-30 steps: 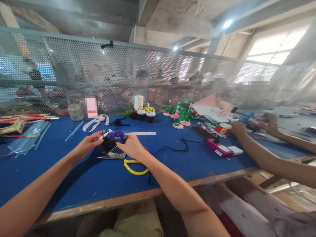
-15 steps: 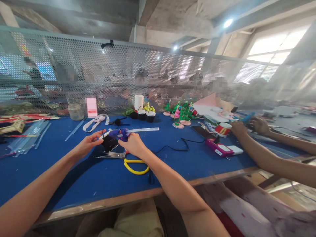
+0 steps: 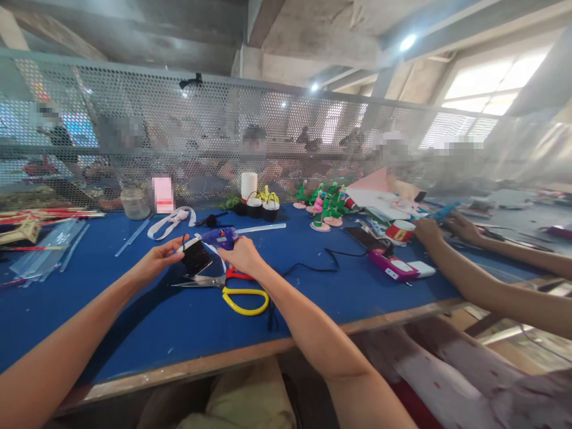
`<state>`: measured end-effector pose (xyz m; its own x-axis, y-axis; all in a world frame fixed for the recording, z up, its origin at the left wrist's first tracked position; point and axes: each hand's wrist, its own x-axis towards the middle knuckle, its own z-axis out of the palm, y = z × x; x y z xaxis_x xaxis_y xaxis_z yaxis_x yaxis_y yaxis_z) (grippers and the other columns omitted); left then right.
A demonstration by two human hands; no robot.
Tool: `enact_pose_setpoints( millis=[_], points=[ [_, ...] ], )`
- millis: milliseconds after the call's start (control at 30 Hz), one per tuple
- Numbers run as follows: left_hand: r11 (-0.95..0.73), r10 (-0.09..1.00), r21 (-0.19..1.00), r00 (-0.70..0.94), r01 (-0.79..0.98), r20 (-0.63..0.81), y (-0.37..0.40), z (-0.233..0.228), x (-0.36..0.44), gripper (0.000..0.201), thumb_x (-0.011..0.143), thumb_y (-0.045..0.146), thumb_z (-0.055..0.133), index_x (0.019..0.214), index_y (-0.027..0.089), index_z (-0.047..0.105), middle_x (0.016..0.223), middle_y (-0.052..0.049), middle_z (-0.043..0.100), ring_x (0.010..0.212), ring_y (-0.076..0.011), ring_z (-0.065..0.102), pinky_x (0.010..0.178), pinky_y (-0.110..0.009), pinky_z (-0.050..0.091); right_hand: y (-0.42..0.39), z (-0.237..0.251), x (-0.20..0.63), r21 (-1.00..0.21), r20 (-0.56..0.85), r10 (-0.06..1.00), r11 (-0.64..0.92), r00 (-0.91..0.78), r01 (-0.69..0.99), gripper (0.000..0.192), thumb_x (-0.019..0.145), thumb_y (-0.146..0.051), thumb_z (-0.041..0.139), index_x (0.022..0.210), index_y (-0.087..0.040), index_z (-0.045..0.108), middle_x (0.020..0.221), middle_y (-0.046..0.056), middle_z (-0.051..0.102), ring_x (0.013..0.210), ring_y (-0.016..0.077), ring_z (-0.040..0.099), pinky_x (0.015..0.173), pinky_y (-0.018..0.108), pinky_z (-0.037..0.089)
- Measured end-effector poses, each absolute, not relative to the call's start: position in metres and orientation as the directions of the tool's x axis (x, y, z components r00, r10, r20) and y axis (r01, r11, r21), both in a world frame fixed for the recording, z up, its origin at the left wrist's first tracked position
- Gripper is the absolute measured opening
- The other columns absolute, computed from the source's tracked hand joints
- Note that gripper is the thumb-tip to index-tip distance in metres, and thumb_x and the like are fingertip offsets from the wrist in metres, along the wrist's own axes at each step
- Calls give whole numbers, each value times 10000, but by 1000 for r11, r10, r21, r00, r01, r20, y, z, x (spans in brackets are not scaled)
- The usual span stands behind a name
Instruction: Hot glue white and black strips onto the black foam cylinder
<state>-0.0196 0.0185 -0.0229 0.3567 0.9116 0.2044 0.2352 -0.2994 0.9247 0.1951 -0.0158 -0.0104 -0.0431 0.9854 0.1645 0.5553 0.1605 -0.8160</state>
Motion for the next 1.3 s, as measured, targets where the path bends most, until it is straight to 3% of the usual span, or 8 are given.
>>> enact_pose_setpoints(
  millis=[300,467,667,900,1067,1133,1200,1300],
  points=[
    [-298,915,928,345,224,211,17,-21,-18,358,522,509,672,611,177,572,1318,-124,398,1234,-280,310,1035,-412,133,-8,-14,201,-912,122,990,138,-67,385,169,658,-243,540,519,-148,534,302,-64,429,271,53,386,322,158,335],
    [-313,910,918,352,242,218,15,-20,-18,353,545,504,660,624,173,568,1318,-129,396,1230,-279,316,1034,-411,139,1,-13,211,-969,131,988,110,80,222,89,618,-192,573,575,-145,510,369,-63,470,314,53,407,336,162,333],
    [-354,899,895,364,271,245,15,-20,-18,321,575,485,640,643,177,579,1326,-111,390,1227,-277,320,1037,-393,155,23,-26,230,-882,146,959,16,241,471,209,727,-289,498,595,-133,543,560,31,609,483,99,545,455,188,399],
    [-459,872,800,367,386,324,10,-16,-12,231,619,417,594,631,191,548,1303,-95,421,1202,-278,354,1028,-422,166,38,-36,239,-700,84,957,-142,278,700,347,742,-306,523,429,-157,510,457,104,564,641,218,607,623,280,420],
    [-573,811,691,428,440,400,9,-18,-11,188,658,382,554,682,196,546,1301,-87,416,1219,-251,327,1037,-416,161,30,-29,234,-585,144,924,-209,354,783,179,728,-237,552,632,-106,627,902,223,600,975,304,518,778,365,375],
    [-611,786,639,458,468,415,9,-18,-11,183,671,385,540,679,202,550,1297,-77,420,1232,-246,298,1038,-414,162,24,-22,227,-554,242,930,-102,278,826,207,756,-270,524,700,-112,644,962,197,589,1010,283,490,815,355,352],
    [-640,764,593,483,487,427,7,-18,-10,181,685,387,528,672,209,555,1291,-64,428,1240,-241,275,1036,-415,169,18,-13,214,-523,368,928,160,53,837,284,789,-333,476,707,-125,651,885,137,620,938,236,526,805,315,355],
    [-684,727,537,517,494,452,4,-17,-8,170,695,372,524,680,208,567,1282,-67,435,1248,-242,254,1033,-409,183,13,0,187,-541,431,869,465,-244,701,329,809,-335,433,639,-150,644,746,47,631,840,177,559,747,252,377]
  ],
)
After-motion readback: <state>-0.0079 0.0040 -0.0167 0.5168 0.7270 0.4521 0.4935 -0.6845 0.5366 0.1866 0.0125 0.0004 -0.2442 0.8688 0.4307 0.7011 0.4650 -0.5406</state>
